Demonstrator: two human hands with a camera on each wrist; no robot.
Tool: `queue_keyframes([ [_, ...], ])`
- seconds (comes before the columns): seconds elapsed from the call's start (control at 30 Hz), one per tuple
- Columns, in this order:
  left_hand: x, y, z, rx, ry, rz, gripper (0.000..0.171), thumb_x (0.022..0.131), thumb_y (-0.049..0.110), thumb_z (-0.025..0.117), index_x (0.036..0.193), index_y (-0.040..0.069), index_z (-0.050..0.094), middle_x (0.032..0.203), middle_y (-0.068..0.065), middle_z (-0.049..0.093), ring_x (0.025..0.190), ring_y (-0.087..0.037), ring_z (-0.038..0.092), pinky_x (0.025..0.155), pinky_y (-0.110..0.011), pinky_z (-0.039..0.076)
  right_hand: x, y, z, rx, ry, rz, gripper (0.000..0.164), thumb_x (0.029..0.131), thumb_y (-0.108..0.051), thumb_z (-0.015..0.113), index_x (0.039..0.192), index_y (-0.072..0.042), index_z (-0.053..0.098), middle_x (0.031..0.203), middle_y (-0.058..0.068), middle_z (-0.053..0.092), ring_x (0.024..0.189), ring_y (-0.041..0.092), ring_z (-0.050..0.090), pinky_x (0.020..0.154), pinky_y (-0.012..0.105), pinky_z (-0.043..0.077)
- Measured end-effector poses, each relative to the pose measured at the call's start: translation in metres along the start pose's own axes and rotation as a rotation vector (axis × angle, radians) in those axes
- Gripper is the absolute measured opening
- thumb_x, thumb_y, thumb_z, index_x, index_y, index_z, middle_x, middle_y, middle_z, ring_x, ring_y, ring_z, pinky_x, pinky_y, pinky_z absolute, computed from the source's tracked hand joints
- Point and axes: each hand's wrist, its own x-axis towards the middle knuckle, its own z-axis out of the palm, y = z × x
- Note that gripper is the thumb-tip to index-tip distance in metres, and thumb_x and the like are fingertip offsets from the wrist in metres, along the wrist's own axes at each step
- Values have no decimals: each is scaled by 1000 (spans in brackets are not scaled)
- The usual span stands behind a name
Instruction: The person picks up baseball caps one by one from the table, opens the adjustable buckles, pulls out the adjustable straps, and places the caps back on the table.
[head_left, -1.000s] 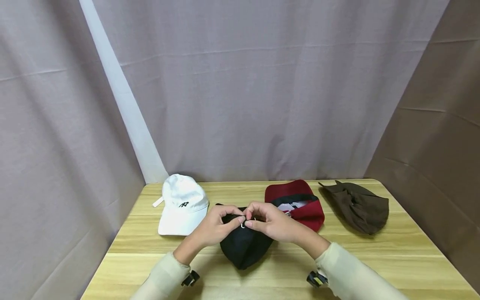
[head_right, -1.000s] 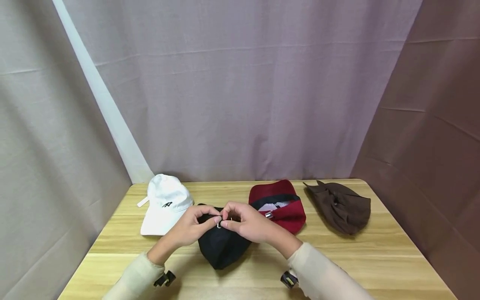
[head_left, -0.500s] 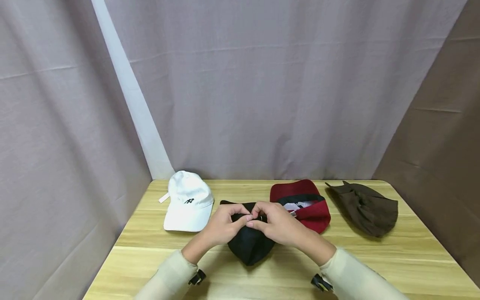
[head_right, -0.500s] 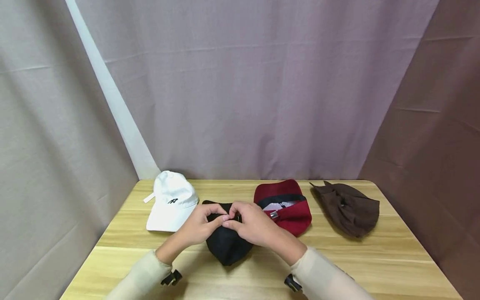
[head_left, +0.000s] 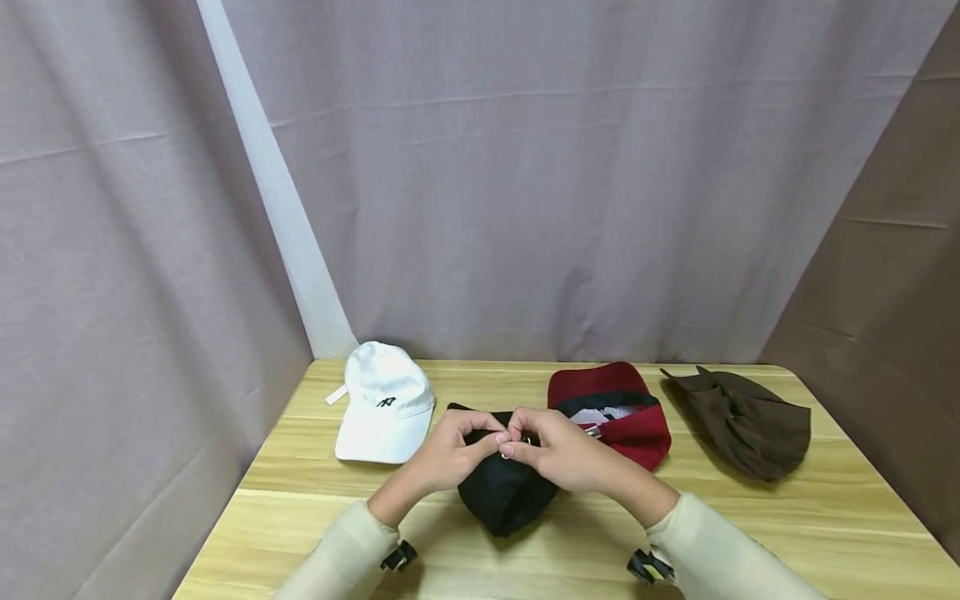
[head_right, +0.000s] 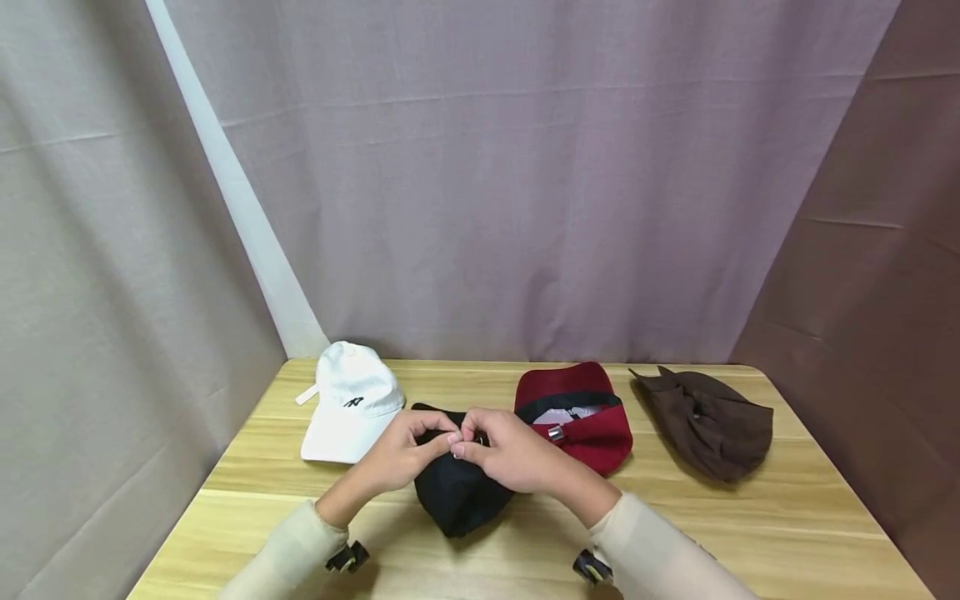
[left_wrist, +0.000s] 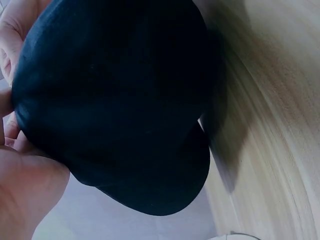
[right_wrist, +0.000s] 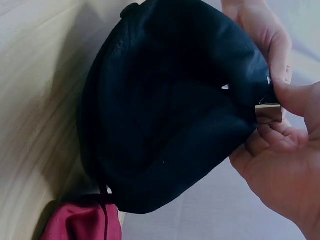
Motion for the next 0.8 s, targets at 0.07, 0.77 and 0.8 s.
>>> queue_keyframes([
  [0.07,0,0,-1,-6,-4,10,13,96,25,66,91,20,77,91,3,77,89,-3,68,82,-23,54,0,0,-1,24,-14,-17,18,96,-29,66,84,-19,57,68,-6,49,61,5,45,57,22,39],
  [0.77,-3,-6,-4,-122,-82,165,10,95,10,65,93,9,75,88,-12,75,83,-1,64,74,-25,56,5,17,-10,446,-330,-162,19,102,-14,54,97,5,54,84,3,53,83,6,50,73,20,42],
  [0.8,-3,-7,-4,-124,-85,170,10,95,10,65,93,9,75,88,-12,75,84,-1,64,74,-25,56,5,17,-10,454,-332,-165,19,102,-14,54,98,5,54,84,3,53,83,6,50,73,20,43],
])
